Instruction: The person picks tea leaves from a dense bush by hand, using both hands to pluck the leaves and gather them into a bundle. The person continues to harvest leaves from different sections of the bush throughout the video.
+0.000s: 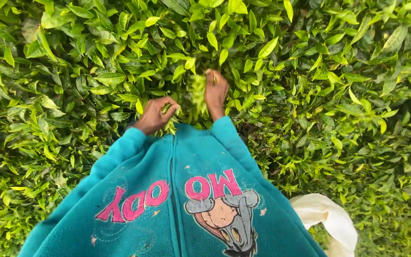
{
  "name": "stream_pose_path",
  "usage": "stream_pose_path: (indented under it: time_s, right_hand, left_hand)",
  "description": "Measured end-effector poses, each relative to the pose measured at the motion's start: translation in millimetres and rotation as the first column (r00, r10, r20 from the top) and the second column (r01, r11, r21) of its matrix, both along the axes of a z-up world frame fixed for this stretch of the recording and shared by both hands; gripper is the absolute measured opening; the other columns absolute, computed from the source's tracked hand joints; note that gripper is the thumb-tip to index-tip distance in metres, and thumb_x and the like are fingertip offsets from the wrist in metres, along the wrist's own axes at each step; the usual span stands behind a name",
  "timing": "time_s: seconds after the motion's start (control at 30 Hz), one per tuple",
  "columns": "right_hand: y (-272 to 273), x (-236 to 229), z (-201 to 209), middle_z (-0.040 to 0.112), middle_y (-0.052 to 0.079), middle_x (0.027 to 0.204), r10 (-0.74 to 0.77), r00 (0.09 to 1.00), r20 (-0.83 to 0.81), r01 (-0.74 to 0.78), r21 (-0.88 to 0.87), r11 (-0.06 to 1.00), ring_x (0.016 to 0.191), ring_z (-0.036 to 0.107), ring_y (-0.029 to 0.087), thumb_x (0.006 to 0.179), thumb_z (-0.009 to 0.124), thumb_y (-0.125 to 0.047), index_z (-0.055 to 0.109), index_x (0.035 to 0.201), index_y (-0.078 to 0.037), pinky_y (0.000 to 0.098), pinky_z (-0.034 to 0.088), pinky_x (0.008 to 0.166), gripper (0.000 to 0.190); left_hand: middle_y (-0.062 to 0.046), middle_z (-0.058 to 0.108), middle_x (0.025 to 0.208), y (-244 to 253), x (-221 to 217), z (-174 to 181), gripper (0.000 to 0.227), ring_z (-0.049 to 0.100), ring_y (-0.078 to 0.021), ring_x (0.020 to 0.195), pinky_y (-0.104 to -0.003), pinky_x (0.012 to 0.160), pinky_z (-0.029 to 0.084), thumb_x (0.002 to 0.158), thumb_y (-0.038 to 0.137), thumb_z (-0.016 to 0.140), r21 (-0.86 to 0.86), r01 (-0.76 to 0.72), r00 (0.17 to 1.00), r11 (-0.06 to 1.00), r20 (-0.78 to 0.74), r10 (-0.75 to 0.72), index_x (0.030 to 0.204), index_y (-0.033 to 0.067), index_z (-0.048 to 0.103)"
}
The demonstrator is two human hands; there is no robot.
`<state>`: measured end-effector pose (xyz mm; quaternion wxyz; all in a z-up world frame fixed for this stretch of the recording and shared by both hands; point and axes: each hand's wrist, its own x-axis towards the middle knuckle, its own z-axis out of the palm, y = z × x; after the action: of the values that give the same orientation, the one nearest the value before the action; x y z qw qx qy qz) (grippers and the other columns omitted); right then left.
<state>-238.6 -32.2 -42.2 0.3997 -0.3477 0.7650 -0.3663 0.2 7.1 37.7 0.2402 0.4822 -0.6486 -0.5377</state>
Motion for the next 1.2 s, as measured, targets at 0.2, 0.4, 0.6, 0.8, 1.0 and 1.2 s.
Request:
stream_pose_path:
  time_s: [0.2,0.4,0.6,0.8,1.0,1.2]
  right_hand:
    - [-10.5,-10.8,-21.7,0.037,-0.008,0.059,-0.135,0.984,0.113,0.107,0.229,0.967,0.048,0.036,0.015,0.12,0.044,-0.054,0.05,0.072,-0.018,0.0339,0.042,0.057,0.06]
    - [-32.7,-34.7,-66.4,0.049,-0.009,0.05,0.139,0.988,-0.069,-0.132,0.095,0.987,0.038,0.044,0.01,0.115,0.061,-0.037,0.083,0.104,-0.007,0.0273,0.044,0.046,0.039]
    - [46.7,-15.4,-15.7,0.069,0.007,0.066,0.17,0.969,-0.179,-0.169,0.018,0.985,0.059,0.059,0.021,0.104,0.068,-0.017,0.074,0.089,-0.011,0.0413,0.051,0.065,0.017]
    - [2.9,24.9,-62.6,0.078,0.028,0.105,-0.064,0.97,0.235,0.025,0.166,0.986,0.11,0.071,0.039,0.111,0.06,-0.053,0.081,0.11,0.005,0.0568,0.048,0.099,0.062]
    - [-59.6,68.8,108.0,0.08,0.028,0.125,0.385,0.914,0.128,-0.406,0.317,0.857,0.129,0.071,0.049,0.108,0.052,-0.013,0.08,0.13,0.004,0.0644,0.053,0.115,0.04]
    - [-2.6,37.7,-74.5,0.077,0.009,0.098,0.054,0.962,0.268,-0.046,-0.037,0.998,0.082,0.077,0.019,0.118,0.055,-0.008,0.076,0.113,-0.003,0.0393,0.064,0.087,0.023]
  left_hand:
    - [-0.004,0.062,0.083,14.5,32.0,-94.6,0.028,0.06,-0.0168,0.093,-0.039,0.091,0.051,0.117,0.006,0.051,0.156,-0.312,0.933,0.937,-0.137,0.334,0.094,0.0066,0.067]
    - [-0.003,0.072,0.073,9.3,16.2,-0.7,0.033,0.074,-0.0119,0.072,-0.024,0.069,0.057,0.107,0.018,0.078,0.493,-0.361,0.835,0.791,-0.207,0.51,0.079,0.0119,0.061]
    - [-0.006,0.075,0.076,67.5,110.0,-49.9,0.024,0.078,-0.0148,0.063,-0.036,0.06,0.069,0.092,0.017,0.091,0.767,-0.518,0.522,0.378,-0.067,0.85,0.095,0.0131,0.068]
    - [-0.003,0.074,0.086,64.8,96.9,-4.5,0.032,0.083,-0.0205,0.077,-0.049,0.084,0.076,0.099,0.009,0.078,0.735,-0.53,0.457,0.423,-0.173,0.873,0.129,0.0005,0.074]
    - [-0.006,0.072,0.077,29.6,53.8,90.9,0.036,0.076,-0.0134,0.06,-0.045,0.078,0.076,0.092,0.008,0.082,0.754,-0.431,0.582,0.495,-0.186,0.791,0.126,-0.0007,0.077]
    - [-0.006,0.072,0.082,61.1,93.2,31.4,0.038,0.078,-0.0131,0.063,-0.042,0.076,0.075,0.094,0.013,0.083,0.796,-0.461,0.491,0.393,-0.14,0.86,0.129,-0.0006,0.076]
